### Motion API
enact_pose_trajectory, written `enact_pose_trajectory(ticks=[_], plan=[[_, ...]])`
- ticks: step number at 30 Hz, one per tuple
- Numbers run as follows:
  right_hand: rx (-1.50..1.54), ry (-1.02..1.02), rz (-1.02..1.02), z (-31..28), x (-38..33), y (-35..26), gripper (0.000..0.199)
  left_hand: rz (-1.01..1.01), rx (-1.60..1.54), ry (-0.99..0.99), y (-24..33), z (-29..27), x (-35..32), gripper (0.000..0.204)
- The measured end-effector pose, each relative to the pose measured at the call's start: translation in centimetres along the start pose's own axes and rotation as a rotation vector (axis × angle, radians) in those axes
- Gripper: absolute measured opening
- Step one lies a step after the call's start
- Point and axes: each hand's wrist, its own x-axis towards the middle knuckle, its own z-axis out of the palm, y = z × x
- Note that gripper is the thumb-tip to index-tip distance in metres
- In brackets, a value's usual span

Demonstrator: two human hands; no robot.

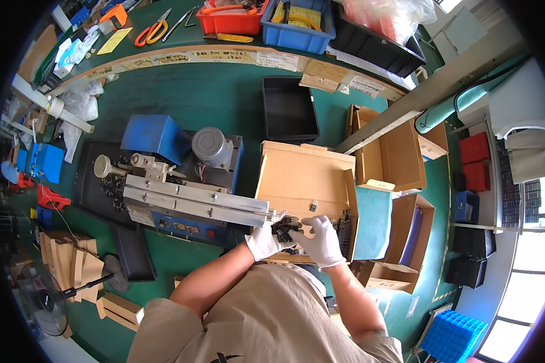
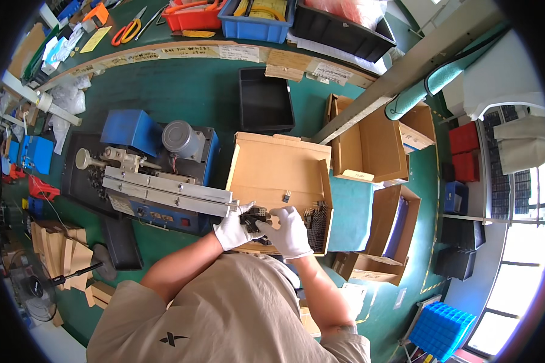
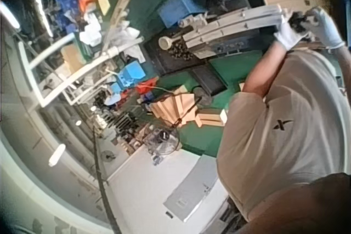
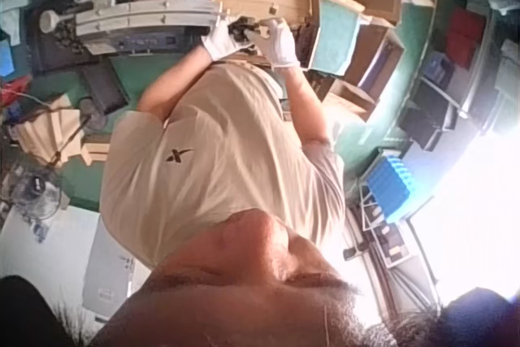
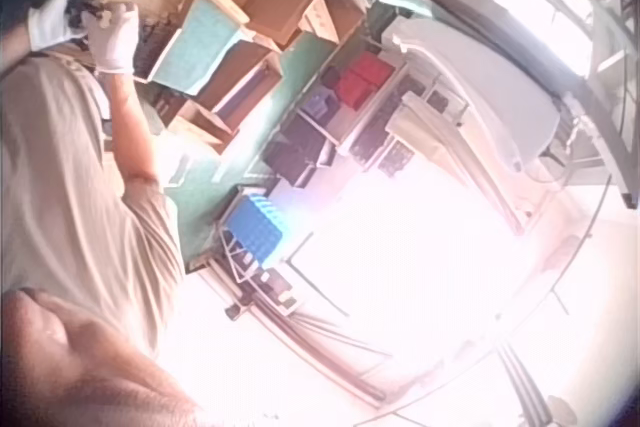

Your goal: The person assembles small mechanical parts by hand at a workbench. They repeatedly pick up components, align them, and insert them into a jig-like fixture, then place the assembled units into a cardboard box.

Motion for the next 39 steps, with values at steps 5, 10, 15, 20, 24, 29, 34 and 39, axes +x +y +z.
enact_pose_trajectory(ticks=[5,10,15,20,24,29,34,39], plan=[[0.107,0.083,-0.03,2.7,-0.9,0.5,0.025,0.027,0.014,-0.053,-0.1,-1.2,-0.4,0.036],[0.247,-0.024,0.198,0.3,-1.4,-1.1,0.018,0.01,-0.023,-0.131,0.2,-1.0,-1.3,0.036],[0.13,0.192,-0.223,1.3,-2.1,-1.9,0.022,-0.07,-0.007,-0.178,0.0,-0.5,-1.4,0.034],[0.293,0.174,-0.099,1.4,-3.0,-1.7,0.022,-0.084,0.013,-0.174,0.3,-1.1,-1.4,0.035],[0.305,-0.014,0.05,0.5,-3.2,-1.4,0.021,-0.128,0.088,-0.19,0.4,-0.8,-1.7,0.038],[0.856,-0.063,0.357,0.1,-3.2,-1.8,0.015,-0.172,0.053,-0.199,0.5,-1.7,-1.6,0.04],[0.769,0.046,0.078,0.6,-2.4,-1.6,0.015,-0.166,0.013,-0.127,0.6,-2.4,-1.6,0.039],[0.41,0.062,-0.103,0.8,-1.6,-1.2,0.017,-0.174,0.049,-0.139,0.9,-3.0,-2.0,0.037]])
